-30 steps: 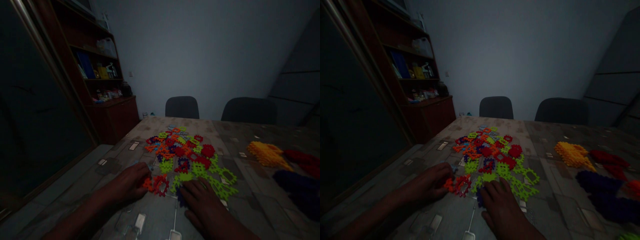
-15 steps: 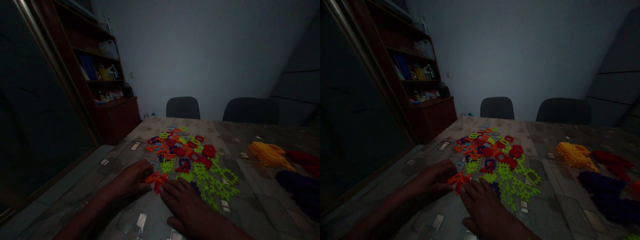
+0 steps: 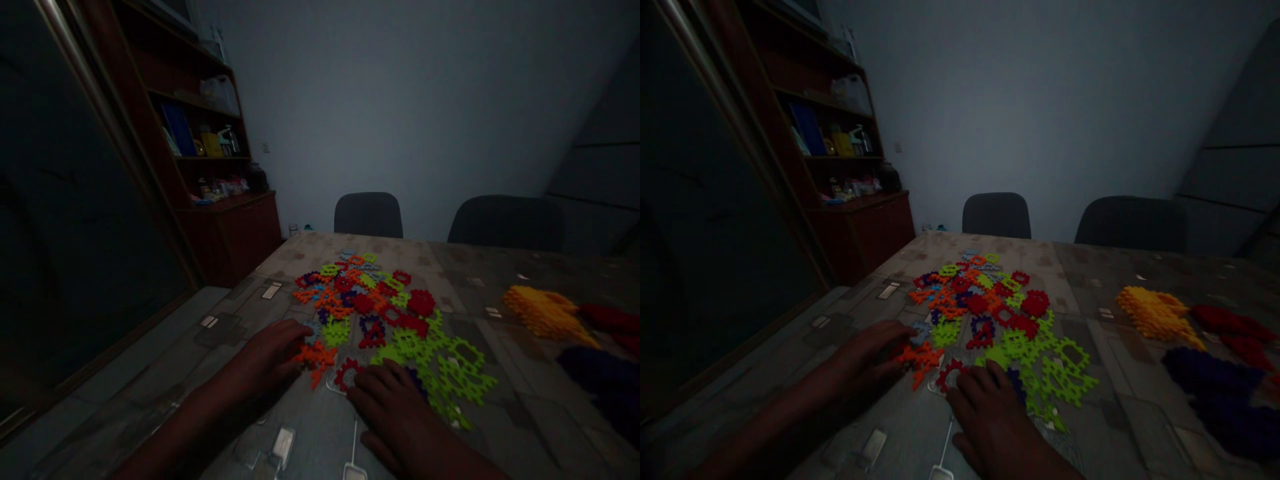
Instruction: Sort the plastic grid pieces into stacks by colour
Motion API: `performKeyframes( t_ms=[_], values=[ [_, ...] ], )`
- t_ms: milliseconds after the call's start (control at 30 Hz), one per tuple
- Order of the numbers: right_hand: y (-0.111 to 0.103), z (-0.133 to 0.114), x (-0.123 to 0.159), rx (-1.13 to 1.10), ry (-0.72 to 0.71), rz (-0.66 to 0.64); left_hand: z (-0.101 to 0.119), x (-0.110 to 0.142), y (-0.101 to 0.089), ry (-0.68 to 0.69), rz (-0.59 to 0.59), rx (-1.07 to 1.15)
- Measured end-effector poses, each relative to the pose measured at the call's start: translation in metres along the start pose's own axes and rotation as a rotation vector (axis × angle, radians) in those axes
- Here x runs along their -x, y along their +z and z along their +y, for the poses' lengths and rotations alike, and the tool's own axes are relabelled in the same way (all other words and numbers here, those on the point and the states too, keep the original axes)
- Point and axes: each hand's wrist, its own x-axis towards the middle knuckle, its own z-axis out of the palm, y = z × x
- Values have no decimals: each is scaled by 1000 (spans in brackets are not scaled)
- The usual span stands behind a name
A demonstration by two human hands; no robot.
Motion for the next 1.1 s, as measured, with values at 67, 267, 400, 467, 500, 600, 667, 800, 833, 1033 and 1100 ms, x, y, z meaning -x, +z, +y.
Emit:
performKeyframes(
  t_ms=[67, 267, 400, 467, 500, 600, 667, 800, 833, 1033, 1100],
  values=[
    [5, 2, 0, 14, 1, 21, 0, -11, 3, 70, -32, -23],
    [5, 3, 4, -22, 0, -49, 3, -40, 12, 130, -184, -61],
    [0, 2, 4, -64, 17, -61, 4, -39, 9, 131, -207, -50],
    [-1, 1, 3, -65, 12, -46, 4, -37, 9, 116, -196, -49],
    [-2, 0, 1, -62, 11, -48, 4, -37, 9, 106, -187, -52],
    [-5, -2, -2, -49, 30, -115, 4, -37, 13, 69, -149, -71],
    [-7, -4, -2, -53, 52, -140, 6, -36, 16, 39, -116, -87],
    [-6, -3, -1, -48, 38, -96, 7, -33, 18, -15, -81, -110],
    [-4, -3, 0, -40, 26, -80, 6, -32, 18, -18, -83, -112],
    [7, 4, 2, -59, 4, 6, 8, -35, 18, -13, -102, -93],
    [8, 4, 2, -61, -2, -1, 9, -36, 19, -31, -94, -96]
  ],
)
